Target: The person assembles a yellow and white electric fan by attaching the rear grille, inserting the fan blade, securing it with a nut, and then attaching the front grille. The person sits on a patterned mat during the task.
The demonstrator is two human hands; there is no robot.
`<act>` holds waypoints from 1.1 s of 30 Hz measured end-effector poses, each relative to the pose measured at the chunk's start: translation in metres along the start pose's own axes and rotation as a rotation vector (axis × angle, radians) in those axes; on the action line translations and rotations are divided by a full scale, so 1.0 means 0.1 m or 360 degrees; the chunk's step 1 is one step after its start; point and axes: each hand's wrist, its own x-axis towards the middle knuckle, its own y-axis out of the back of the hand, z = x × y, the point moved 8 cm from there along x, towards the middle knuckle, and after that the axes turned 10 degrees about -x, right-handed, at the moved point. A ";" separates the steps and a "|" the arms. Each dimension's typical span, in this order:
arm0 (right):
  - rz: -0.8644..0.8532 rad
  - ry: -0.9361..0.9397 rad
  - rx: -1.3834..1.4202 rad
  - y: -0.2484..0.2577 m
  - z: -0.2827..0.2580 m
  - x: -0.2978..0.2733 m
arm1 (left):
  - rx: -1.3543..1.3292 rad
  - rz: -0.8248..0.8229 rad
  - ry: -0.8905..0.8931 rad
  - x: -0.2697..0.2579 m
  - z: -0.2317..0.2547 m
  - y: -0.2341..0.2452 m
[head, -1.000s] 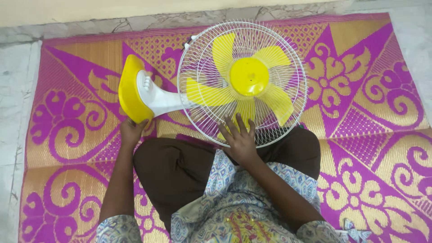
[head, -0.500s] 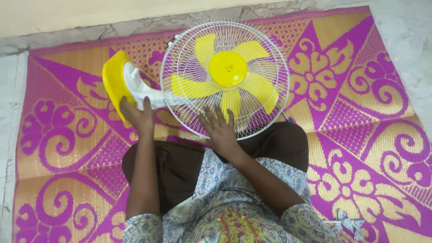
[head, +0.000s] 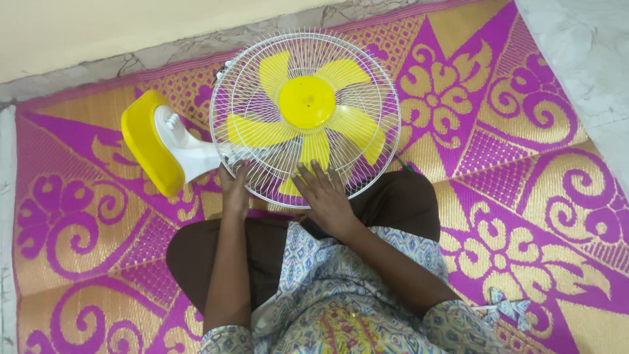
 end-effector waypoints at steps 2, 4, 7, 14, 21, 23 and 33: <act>0.0057 0.0031 0.0093 0.00 0.03 -0.02 | 0.0018 0.0014 -0.0015 0.01 0.00 0.02; 0.0105 0.0047 0.0097 -0.01 0.05 -0.03 | 0.0059 0.0026 -0.0032 -0.01 0.00 0.03; 0.0170 0.0058 0.0011 -0.05 0.03 -0.04 | 0.0058 -0.0006 -0.0064 -0.04 0.01 0.03; 0.0232 0.0087 -0.0101 -0.02 0.01 -0.03 | 0.0156 0.0034 -0.0104 -0.03 0.05 0.03; 0.0166 -0.0018 0.0293 0.01 0.24 -0.20 | 0.0491 0.0202 -0.0438 -0.19 0.23 -0.03; 0.0465 -0.0215 0.0281 0.17 0.53 -0.30 | 0.1027 0.0166 -0.0840 -0.42 0.47 -0.24; 0.1021 -0.0965 0.0935 -0.18 1.54 -0.82 | 0.2305 -0.1319 -0.1586 -1.52 0.16 -1.83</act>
